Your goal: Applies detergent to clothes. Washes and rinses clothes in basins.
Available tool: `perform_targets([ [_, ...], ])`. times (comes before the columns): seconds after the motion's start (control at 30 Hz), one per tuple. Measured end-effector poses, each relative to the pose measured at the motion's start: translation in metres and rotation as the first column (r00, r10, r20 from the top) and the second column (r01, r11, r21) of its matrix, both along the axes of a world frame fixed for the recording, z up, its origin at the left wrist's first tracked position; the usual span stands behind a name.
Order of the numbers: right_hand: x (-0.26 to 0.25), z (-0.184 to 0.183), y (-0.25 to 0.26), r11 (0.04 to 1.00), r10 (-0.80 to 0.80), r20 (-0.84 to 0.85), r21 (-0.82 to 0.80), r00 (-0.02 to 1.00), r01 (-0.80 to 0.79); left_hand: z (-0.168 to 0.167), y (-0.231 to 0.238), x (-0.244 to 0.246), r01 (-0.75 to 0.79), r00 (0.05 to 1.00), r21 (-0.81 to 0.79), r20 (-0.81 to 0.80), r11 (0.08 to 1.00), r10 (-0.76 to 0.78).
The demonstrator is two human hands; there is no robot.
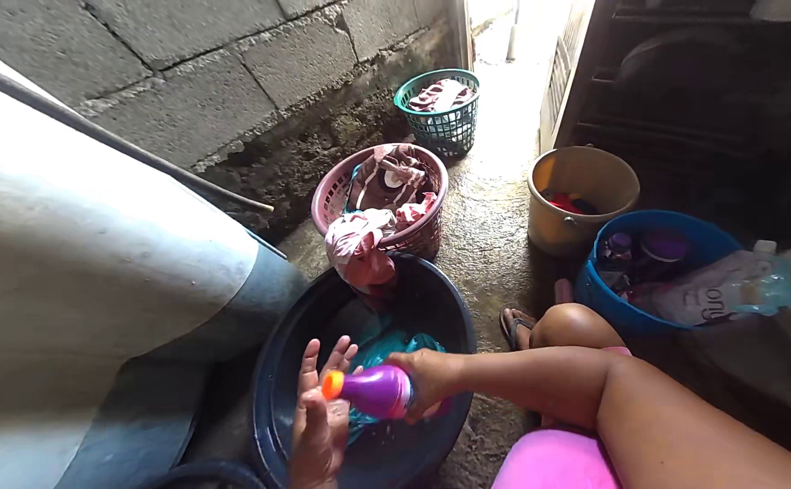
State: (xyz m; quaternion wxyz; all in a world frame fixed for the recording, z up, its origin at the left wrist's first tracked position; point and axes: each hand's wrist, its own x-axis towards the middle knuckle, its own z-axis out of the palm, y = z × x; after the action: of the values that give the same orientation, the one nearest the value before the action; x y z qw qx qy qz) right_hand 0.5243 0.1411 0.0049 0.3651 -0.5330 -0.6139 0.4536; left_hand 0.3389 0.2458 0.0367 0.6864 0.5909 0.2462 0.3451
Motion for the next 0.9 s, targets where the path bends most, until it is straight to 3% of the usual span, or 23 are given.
perform_targets([
  [0.1, 0.033, 0.028, -0.002, 0.974, -0.213, 0.024, 0.086, 0.977, 0.211, 0.004, 0.005, -0.008, -0.25, 0.945, 0.038, -0.21, 0.967, 0.253],
  [0.2, 0.08, 0.061, -0.021, 0.877, -0.469, 0.024, 0.129, 0.883, 0.463, 0.01, 0.008, -0.016, -0.4, 0.865, -0.014, -0.335, 0.916, 0.373],
  [0.3, 0.129, 0.093, -0.063, 0.654, -0.756, 0.113, 0.134, 0.644, 0.744, 0.012, 0.005, -0.021, -0.42, 0.847, -0.03, -0.372, 0.907, 0.38],
  [0.4, 0.179, 0.093, -0.12, 0.377, -0.908, 0.283, 0.228, 0.309, 0.898, 0.01, 0.003, -0.029, -0.411, 0.839, -0.017, -0.397, 0.912, 0.371],
  [0.53, 0.231, 0.06, -0.209, 0.071, -0.968, 0.251, 0.26, 0.004, 0.963, 0.014, -0.001, -0.033, -0.422, 0.828, -0.01, -0.412, 0.907, 0.38],
  [0.63, 0.245, 0.031, -0.257, -0.092, -0.911, 0.385, 0.162, -0.149, 0.983, 0.015, -0.003, -0.035, -0.434, 0.815, -0.01, -0.43, 0.901, 0.388],
  [0.77, 0.251, -0.014, -0.281, -0.256, -0.848, 0.486, -0.026, -0.212, 0.966, 0.013, -0.002, -0.033, -0.431, 0.808, -0.017, -0.451, 0.902, 0.378],
  [0.9, 0.255, -0.065, -0.28, -0.256, -0.807, 0.563, -0.067, -0.175, 0.964, 0.013, 0.002, -0.033, -0.465, 0.792, -0.028, -0.46, 0.885, 0.401],
])
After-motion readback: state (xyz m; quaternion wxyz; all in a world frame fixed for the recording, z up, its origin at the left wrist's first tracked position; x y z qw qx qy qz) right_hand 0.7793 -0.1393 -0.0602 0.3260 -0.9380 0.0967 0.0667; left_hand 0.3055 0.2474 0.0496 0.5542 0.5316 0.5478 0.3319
